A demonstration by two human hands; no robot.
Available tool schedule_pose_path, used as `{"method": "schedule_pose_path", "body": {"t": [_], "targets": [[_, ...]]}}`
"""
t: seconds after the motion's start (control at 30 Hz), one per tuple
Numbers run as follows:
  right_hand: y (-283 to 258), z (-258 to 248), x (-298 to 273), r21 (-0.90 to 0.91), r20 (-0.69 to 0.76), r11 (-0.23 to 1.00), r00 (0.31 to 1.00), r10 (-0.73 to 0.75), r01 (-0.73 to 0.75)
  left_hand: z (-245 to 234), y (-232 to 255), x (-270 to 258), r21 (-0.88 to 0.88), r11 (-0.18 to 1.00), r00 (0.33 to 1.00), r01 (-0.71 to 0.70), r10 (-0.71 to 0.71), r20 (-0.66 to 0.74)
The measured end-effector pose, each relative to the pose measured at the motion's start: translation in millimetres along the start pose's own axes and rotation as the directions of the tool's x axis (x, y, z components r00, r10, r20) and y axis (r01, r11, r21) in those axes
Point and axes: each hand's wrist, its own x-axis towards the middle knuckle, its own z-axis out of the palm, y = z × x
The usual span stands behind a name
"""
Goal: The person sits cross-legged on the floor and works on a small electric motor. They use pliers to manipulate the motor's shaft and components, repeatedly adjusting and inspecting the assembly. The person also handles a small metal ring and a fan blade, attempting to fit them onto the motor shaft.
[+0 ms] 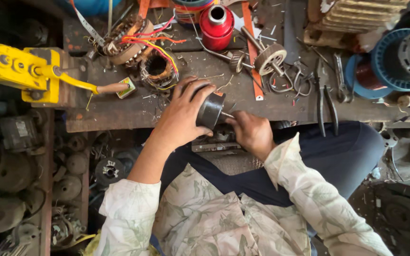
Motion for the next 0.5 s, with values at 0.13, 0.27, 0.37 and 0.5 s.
{"method": "schedule_pose_path", "body": {"t": [0.13, 0.27, 0.37, 0.5], "targets": [[3, 2, 0, 0.495, 0.616, 0.255, 0.543, 0.571, -0.831, 2, -4, 1, -0.002, 1.000, 1.000, -0.003, 0.003, 0.011], [-4, -1, 5, 0.246, 0.184, 0.880, 0.911, 0.369, -0.406, 1, -7, 1, -0.005, 0.999, 0.999, -0.051, 0.051, -0.005], [-13, -5, 11, -0.065, 0.014, 0.998, 1.000, -0.018, 0.018, 3, -8, 1, -0.006, 0.999, 0.999, -0.041, 0.041, -0.011], [-22, -2, 14, -0.157, -0.003, 0.970, 0.982, -0.188, 0.186, 2, -8, 1, -0.004, 0.999, 0.999, -0.037, 0.037, -0.014]]}}
